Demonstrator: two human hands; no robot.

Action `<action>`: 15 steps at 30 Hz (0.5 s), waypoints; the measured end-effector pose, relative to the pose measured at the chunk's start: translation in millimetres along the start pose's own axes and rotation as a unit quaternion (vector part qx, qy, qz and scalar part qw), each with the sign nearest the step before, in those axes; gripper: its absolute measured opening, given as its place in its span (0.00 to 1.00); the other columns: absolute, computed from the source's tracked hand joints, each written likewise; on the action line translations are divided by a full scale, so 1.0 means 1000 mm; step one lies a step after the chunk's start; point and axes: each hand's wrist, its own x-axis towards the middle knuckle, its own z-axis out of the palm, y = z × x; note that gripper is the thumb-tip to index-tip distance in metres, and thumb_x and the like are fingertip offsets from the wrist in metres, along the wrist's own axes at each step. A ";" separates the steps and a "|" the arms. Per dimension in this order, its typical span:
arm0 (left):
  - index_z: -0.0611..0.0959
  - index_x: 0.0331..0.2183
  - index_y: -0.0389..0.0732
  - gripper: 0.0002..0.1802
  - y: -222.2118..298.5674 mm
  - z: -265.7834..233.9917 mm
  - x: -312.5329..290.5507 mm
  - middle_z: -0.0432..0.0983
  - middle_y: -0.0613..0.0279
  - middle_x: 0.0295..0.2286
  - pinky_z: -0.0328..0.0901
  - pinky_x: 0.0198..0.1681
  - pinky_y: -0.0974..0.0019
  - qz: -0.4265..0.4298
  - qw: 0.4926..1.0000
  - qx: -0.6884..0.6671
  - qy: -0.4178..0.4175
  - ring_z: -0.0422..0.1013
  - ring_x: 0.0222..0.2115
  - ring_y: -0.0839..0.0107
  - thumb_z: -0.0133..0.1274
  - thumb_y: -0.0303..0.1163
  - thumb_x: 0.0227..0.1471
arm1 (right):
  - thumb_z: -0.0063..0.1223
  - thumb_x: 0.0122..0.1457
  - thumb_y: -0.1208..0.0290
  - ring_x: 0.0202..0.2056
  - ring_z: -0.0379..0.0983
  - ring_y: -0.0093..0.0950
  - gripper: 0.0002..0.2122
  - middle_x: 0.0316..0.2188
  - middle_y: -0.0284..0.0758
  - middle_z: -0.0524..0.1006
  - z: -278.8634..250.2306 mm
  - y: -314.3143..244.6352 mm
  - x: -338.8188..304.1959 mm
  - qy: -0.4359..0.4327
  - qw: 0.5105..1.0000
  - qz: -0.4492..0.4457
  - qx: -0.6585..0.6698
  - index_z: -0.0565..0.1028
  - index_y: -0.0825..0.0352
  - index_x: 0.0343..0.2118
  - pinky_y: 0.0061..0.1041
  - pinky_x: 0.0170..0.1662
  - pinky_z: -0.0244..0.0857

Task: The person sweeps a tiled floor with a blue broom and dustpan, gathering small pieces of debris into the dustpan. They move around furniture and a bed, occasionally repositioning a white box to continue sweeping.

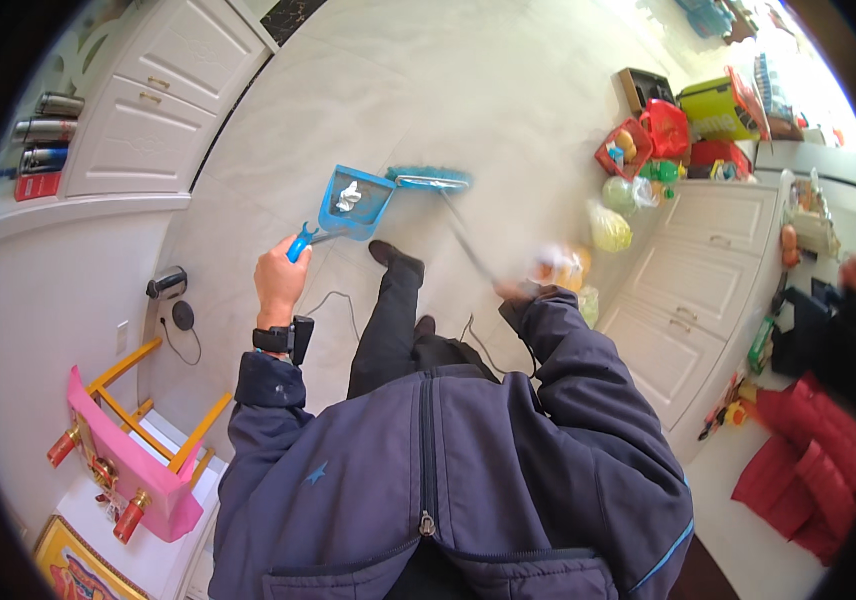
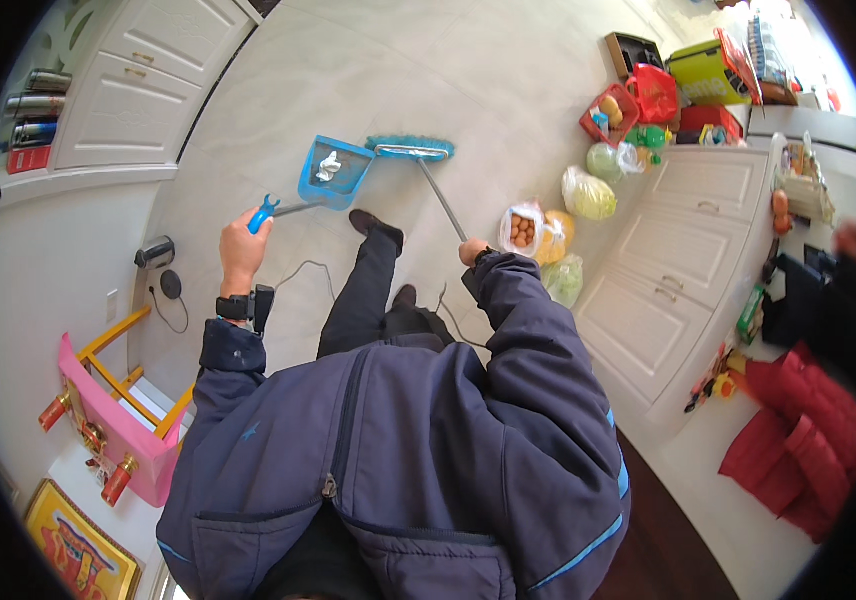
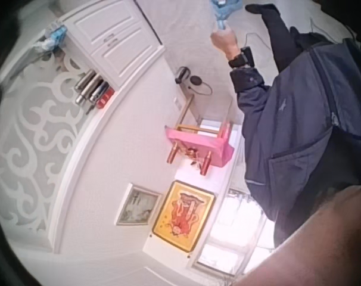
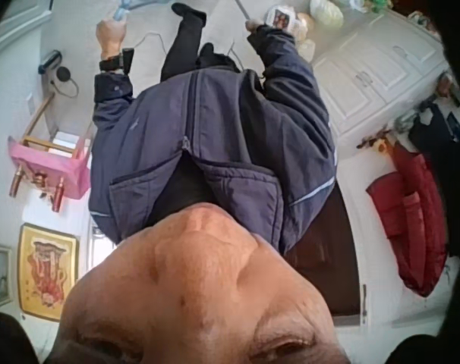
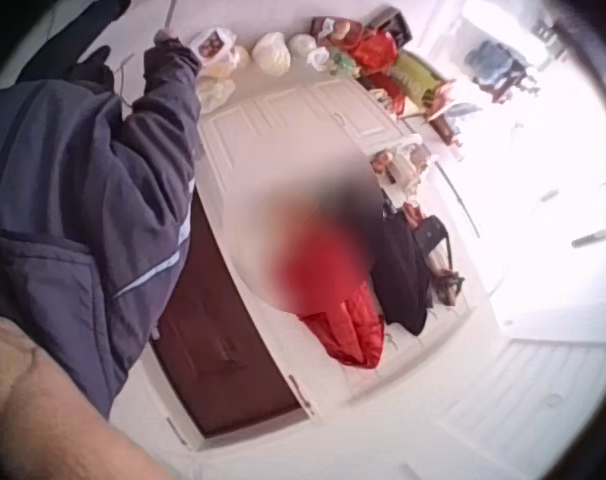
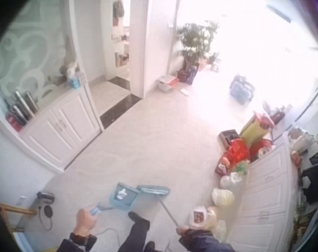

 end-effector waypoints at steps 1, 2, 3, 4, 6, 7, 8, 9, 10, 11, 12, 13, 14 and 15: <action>0.82 0.37 0.44 0.17 -0.005 -0.001 -0.015 0.76 0.47 0.26 0.68 0.30 0.56 0.007 1.000 0.006 -0.009 0.73 0.28 0.49 0.56 0.39 0.44 | 0.45 0.53 0.71 0.39 0.75 0.42 0.12 0.35 0.48 0.77 0.008 -0.009 -0.030 0.005 1.000 0.001 0.027 0.78 0.69 0.35 0.38 0.40 0.71; 0.82 0.37 0.44 0.17 -0.010 -0.003 -0.030 0.77 0.47 0.26 0.68 0.30 0.57 0.022 1.000 0.011 0.002 0.73 0.28 0.49 0.57 0.39 0.43 | 0.45 0.53 0.71 0.38 0.76 0.42 0.12 0.34 0.47 0.78 0.018 -0.018 -0.063 0.005 0.999 0.004 0.050 0.78 0.69 0.35 0.37 0.40 0.71; 0.82 0.37 0.43 0.17 -0.017 -0.006 -0.050 0.77 0.47 0.26 0.68 0.30 0.57 0.019 1.000 0.015 -0.007 0.73 0.28 0.49 0.57 0.39 0.43 | 0.45 0.53 0.71 0.37 0.76 0.42 0.12 0.34 0.47 0.78 0.028 -0.027 -0.093 0.007 0.997 0.004 0.074 0.79 0.69 0.34 0.37 0.40 0.71; 0.82 0.37 0.43 0.17 -0.022 -0.009 -0.061 0.77 0.47 0.26 0.68 0.30 0.57 0.029 0.999 0.011 -0.004 0.73 0.28 0.49 0.57 0.39 0.43 | 0.45 0.53 0.71 0.37 0.76 0.41 0.12 0.33 0.46 0.78 0.036 -0.035 -0.118 0.014 0.995 0.000 0.095 0.79 0.69 0.34 0.37 0.39 0.71; 0.82 0.37 0.41 0.17 -0.031 -0.016 -0.085 0.77 0.47 0.26 0.68 0.30 0.58 0.019 1.000 0.001 0.000 0.74 0.28 0.51 0.57 0.39 0.44 | 0.45 0.53 0.70 0.36 0.77 0.40 0.11 0.33 0.45 0.78 0.055 -0.046 -0.159 0.027 0.989 -0.014 0.146 0.79 0.68 0.33 0.36 0.38 0.71; 0.82 0.37 0.41 0.17 -0.035 -0.017 -0.099 0.77 0.47 0.26 0.68 0.29 0.58 0.012 1.000 0.000 -0.002 0.74 0.28 0.51 0.57 0.39 0.44 | 0.44 0.54 0.70 0.32 0.77 0.40 0.12 0.30 0.46 0.78 0.064 -0.050 -0.173 0.049 0.989 -0.047 0.132 0.78 0.71 0.31 0.36 0.36 0.71; 0.82 0.37 0.41 0.17 -0.039 -0.021 -0.113 0.77 0.47 0.26 0.68 0.29 0.58 0.005 1.000 -0.002 -0.003 0.74 0.27 0.51 0.57 0.39 0.44 | 0.44 0.55 0.70 0.28 0.77 0.40 0.13 0.27 0.46 0.78 0.076 -0.052 -0.186 0.054 0.977 -0.051 0.197 0.77 0.74 0.29 0.36 0.34 0.71; 0.82 0.36 0.40 0.17 -0.042 -0.024 -0.123 0.77 0.47 0.26 0.68 0.29 0.59 0.001 1.000 -0.005 -0.001 0.74 0.27 0.51 0.57 0.38 0.44 | 0.44 0.55 0.69 0.24 0.76 0.41 0.13 0.24 0.47 0.78 0.082 -0.052 -0.194 0.042 0.963 -0.067 0.257 0.76 0.76 0.27 0.36 0.31 0.70; 0.82 0.36 0.40 0.17 -0.045 -0.026 -0.131 0.77 0.47 0.26 0.68 0.29 0.59 0.007 1.000 -0.007 0.006 0.74 0.27 0.51 0.57 0.38 0.44 | 0.43 0.57 0.67 0.20 0.74 0.38 0.15 0.20 0.45 0.76 0.090 -0.051 -0.202 0.048 0.950 -0.066 0.301 0.74 0.76 0.23 0.36 0.28 0.68; 0.82 0.36 0.40 0.16 -0.049 -0.027 -0.138 0.77 0.47 0.26 0.68 0.29 0.59 0.014 1.000 -0.010 0.014 0.74 0.27 0.51 0.57 0.38 0.44 | 0.43 0.58 0.65 0.16 0.71 0.36 0.18 0.16 0.43 0.74 0.096 -0.050 -0.208 0.063 0.912 -0.034 0.405 0.72 0.76 0.20 0.35 0.25 0.67; 0.82 0.36 0.40 0.16 -0.053 -0.028 -0.149 0.77 0.47 0.26 0.68 0.29 0.59 0.018 1.000 -0.011 0.020 0.74 0.27 0.51 0.57 0.38 0.44 | 0.42 0.59 0.63 0.12 0.69 0.34 0.21 0.11 0.42 0.71 0.101 -0.048 -0.214 0.062 0.852 -0.042 0.518 0.70 0.76 0.16 0.34 0.21 0.65; 0.82 0.36 0.40 0.16 -0.058 -0.029 -0.157 0.77 0.47 0.26 0.68 0.29 0.59 0.015 1.000 -0.013 0.021 0.74 0.27 0.51 0.57 0.37 0.44 | 0.42 0.60 0.61 0.11 0.69 0.33 0.22 0.10 0.40 0.70 0.102 -0.046 -0.219 0.063 0.835 -0.024 0.547 0.70 0.75 0.15 0.33 0.20 0.64; 0.82 0.36 0.40 0.16 -0.062 -0.028 -0.160 0.77 0.47 0.25 0.68 0.29 0.59 0.013 1.000 -0.017 0.022 0.74 0.26 0.52 0.57 0.37 0.44 | 0.42 0.60 0.60 0.11 0.68 0.32 0.22 0.09 0.38 0.69 0.100 -0.044 -0.224 0.064 0.816 -0.006 0.575 0.69 0.74 0.15 0.32 0.20 0.64; 0.82 0.36 0.40 0.16 -0.066 -0.027 -0.164 0.77 0.47 0.25 0.67 0.29 0.59 0.011 0.999 -0.020 0.023 0.74 0.26 0.52 0.58 0.37 0.44 | 0.41 0.61 0.60 0.11 0.68 0.31 0.23 0.09 0.37 0.69 0.096 -0.043 -0.228 0.080 0.819 0.006 0.568 0.69 0.74 0.15 0.32 0.19 0.64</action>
